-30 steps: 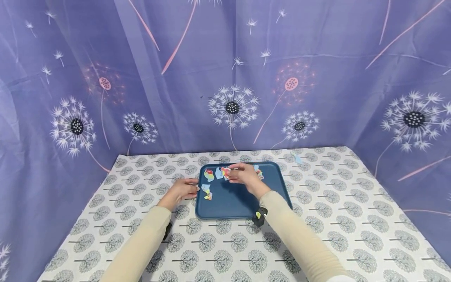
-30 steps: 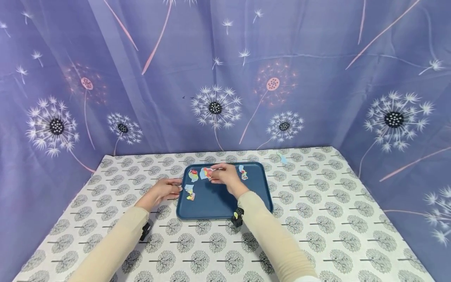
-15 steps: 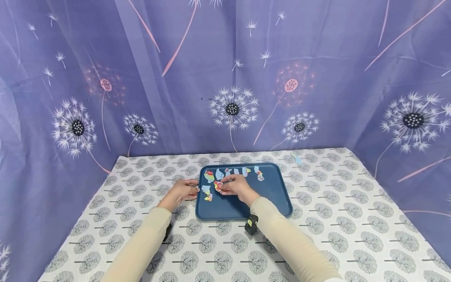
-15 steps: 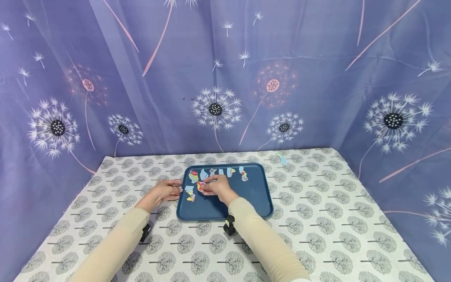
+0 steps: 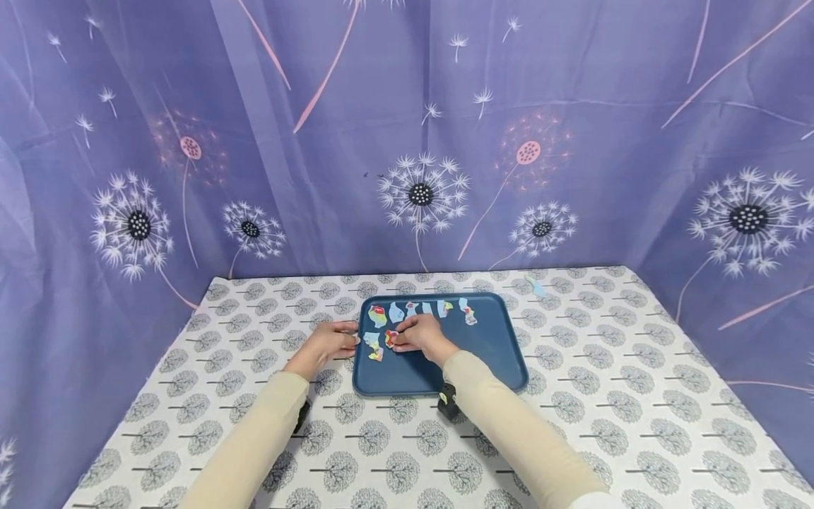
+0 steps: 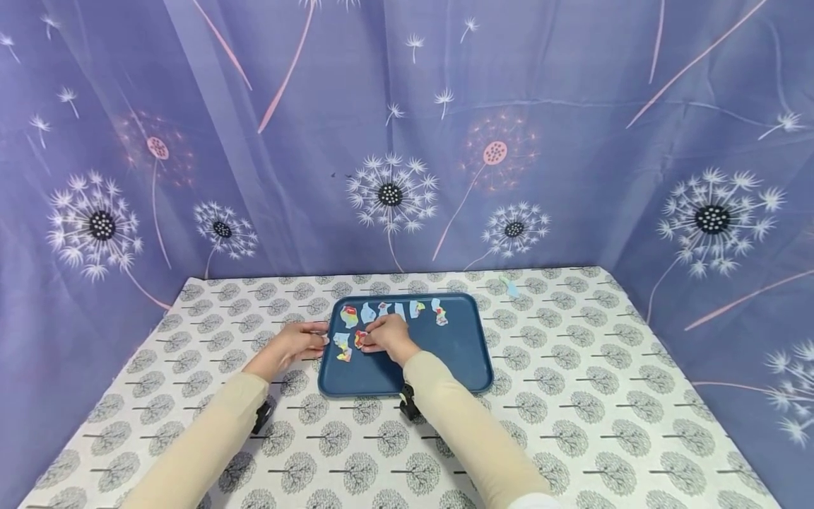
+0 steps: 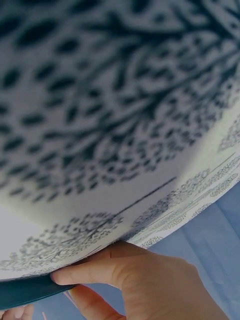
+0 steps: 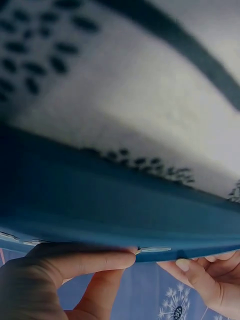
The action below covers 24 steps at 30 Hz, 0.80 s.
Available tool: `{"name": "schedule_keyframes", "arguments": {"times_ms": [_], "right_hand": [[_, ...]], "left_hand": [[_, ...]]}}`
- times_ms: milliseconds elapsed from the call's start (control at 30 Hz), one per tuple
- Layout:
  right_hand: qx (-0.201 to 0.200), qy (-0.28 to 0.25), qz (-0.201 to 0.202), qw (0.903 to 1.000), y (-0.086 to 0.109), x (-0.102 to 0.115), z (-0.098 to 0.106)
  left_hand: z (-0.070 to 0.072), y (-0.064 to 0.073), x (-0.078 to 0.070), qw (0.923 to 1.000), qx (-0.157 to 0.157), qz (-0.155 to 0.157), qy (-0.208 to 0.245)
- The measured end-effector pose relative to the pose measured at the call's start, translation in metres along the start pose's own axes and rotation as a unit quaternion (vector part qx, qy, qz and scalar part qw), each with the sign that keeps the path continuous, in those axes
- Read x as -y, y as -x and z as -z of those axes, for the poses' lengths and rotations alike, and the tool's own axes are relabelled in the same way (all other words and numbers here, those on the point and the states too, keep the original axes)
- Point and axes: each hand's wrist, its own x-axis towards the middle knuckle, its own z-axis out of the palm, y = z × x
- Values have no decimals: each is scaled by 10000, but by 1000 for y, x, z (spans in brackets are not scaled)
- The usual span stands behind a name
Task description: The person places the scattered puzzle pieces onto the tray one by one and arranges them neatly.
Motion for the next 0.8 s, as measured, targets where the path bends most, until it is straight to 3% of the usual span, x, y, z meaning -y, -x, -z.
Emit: {"name": "schedule_keyframes", "arguments": {"times_ms": [500, 800], "right_hand": [[-127, 831, 257, 9961, -6, 3, -6], [227, 488, 540, 9971, -10, 18, 22]], "left_hand": [[1, 0, -1, 10000, 31, 23, -25], [1, -2, -1, 10000, -19, 67, -17]]}}
